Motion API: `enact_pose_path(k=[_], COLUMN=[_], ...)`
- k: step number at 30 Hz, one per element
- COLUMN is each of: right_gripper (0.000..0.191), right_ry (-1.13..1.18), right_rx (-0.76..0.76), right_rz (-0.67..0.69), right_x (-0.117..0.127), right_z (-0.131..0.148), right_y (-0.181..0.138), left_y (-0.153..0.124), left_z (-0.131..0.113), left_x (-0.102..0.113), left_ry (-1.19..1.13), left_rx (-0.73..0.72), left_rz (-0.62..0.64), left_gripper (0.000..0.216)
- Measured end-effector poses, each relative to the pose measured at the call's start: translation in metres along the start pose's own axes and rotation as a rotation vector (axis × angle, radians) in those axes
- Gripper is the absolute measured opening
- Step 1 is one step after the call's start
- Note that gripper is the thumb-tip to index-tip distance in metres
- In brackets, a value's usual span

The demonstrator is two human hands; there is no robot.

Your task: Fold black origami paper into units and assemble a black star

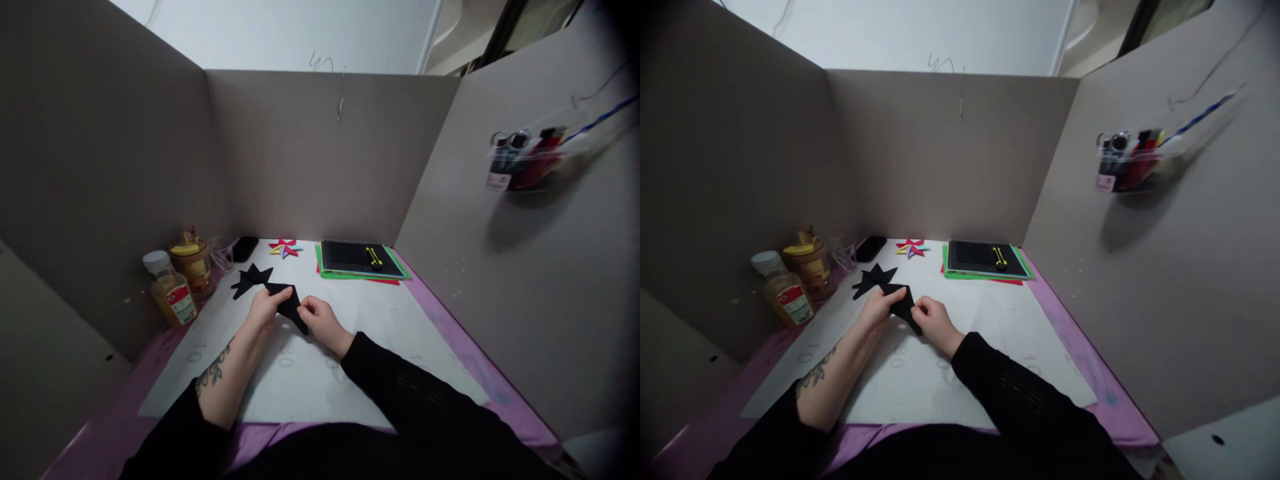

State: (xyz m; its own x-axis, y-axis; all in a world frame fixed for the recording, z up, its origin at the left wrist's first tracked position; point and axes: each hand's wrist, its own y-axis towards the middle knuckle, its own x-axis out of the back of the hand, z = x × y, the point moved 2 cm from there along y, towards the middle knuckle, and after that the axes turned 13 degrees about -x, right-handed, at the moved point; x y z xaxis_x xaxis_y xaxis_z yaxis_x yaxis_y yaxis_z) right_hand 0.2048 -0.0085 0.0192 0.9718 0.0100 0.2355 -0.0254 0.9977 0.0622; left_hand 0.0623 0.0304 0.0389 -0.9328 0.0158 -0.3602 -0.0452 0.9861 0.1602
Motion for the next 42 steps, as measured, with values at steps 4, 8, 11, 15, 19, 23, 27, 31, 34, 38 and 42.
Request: enact_pose_path(k=[4,8,11,15,19,23,27,31,34,38,42], right_gripper=[0.018,0.016,0.014,0.013,0.015,0.020,0.019,0.019,0.019,0.020,0.019], right_ry=[-0.045,-0.050,-0.019,0.108,0.219,0.137,0.120,0.142,0.149,0.158,0.176], right_rx=[0.003,0.023,0.053,0.072,0.036,0.042,0.021,-0.003,-0.014,-0.032,-0.055], right_rz=[0.026,0.022,0.004,-0.050,0.010,0.016,0.023,0.114,0.162,0.192,0.193], right_x=[-0.005,-0.005,-0.002,0.006,0.006,0.006,0.006,0.003,0.002,0.002,0.003], right_z=[0.000,0.003,0.005,0.005,0.001,0.000,-0.001,0.000,0.001,0.004,0.008], right_y=[-0.003,-0.007,-0.008,-0.004,0.003,0.003,0.003,0.003,0.002,-0.001,-0.002], left_y=[0.008,0.017,0.023,0.017,-0.001,-0.008,-0.002,-0.005,-0.010,-0.012,-0.010], left_z=[-0.008,-0.015,-0.017,-0.017,-0.016,-0.014,-0.018,-0.022,-0.023,-0.023,-0.023], left_x=[0.006,0.015,0.023,0.019,0.001,-0.007,-0.002,-0.006,-0.010,-0.011,-0.007], left_ry=[-0.107,-0.194,-0.206,-0.046,0.157,0.325,0.391,0.377,0.399,0.437,0.445], left_rx=[-0.049,-0.052,-0.040,0.054,0.071,0.009,-0.097,-0.091,-0.076,-0.062,-0.014], left_rz=[-0.117,-0.200,-0.216,0.016,0.311,0.423,0.305,0.295,0.345,0.411,0.490], left_gripper=[0.037,0.037,0.038,0.050,0.051,0.034,0.029,0.024,0.023,0.025,0.019])
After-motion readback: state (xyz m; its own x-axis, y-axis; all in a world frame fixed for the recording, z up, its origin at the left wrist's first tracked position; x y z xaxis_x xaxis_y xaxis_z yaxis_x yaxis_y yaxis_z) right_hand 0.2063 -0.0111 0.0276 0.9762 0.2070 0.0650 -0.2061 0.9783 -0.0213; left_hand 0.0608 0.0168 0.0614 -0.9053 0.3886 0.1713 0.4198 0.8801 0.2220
